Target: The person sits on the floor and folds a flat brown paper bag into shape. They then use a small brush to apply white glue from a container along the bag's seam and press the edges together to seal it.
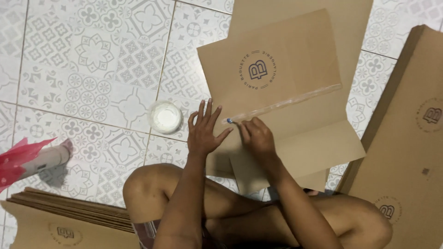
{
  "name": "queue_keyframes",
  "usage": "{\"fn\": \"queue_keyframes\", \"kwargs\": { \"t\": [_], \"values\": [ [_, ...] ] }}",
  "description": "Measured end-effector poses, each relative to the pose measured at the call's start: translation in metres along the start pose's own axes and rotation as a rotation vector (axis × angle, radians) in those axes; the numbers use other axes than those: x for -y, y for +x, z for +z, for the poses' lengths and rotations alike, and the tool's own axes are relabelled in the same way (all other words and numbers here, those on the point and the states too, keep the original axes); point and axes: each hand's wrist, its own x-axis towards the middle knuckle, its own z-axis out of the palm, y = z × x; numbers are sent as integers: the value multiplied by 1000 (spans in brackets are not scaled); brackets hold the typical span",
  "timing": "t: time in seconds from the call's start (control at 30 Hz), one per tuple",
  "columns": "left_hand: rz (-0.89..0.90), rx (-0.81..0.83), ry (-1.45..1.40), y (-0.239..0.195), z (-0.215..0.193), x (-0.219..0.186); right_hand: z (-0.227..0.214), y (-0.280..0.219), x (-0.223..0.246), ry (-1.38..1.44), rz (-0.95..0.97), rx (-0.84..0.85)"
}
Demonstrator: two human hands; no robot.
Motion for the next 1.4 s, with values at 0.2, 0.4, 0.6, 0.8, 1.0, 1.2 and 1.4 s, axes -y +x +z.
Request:
{"fn": "queue_keyframes", "kwargs": {
  "t": [0.2,0.4,0.6,0.8,1.0,1.2,1.4],
  "values": [
    [-6,19,7,0,-1,-1,-67,13,-42,-126,67,-93],
    [-18,31,-1,0,-1,-2,-98,17,-118,-187,132,-232],
    [-28,49,-11,1,-2,-2,-103,14,-86,-201,134,-254],
    [-34,74,2,1,-1,-1,-74,10,-15,-121,100,-82],
    [-48,90,-10,2,-6,-5,-82,15,-66,-209,71,-166],
    [-48,91,-3,2,-4,-4,-119,15,-149,-290,122,-332],
    [-41,80,-2,3,-7,-6,-185,16,-163,-245,97,-440]
  ]
}}
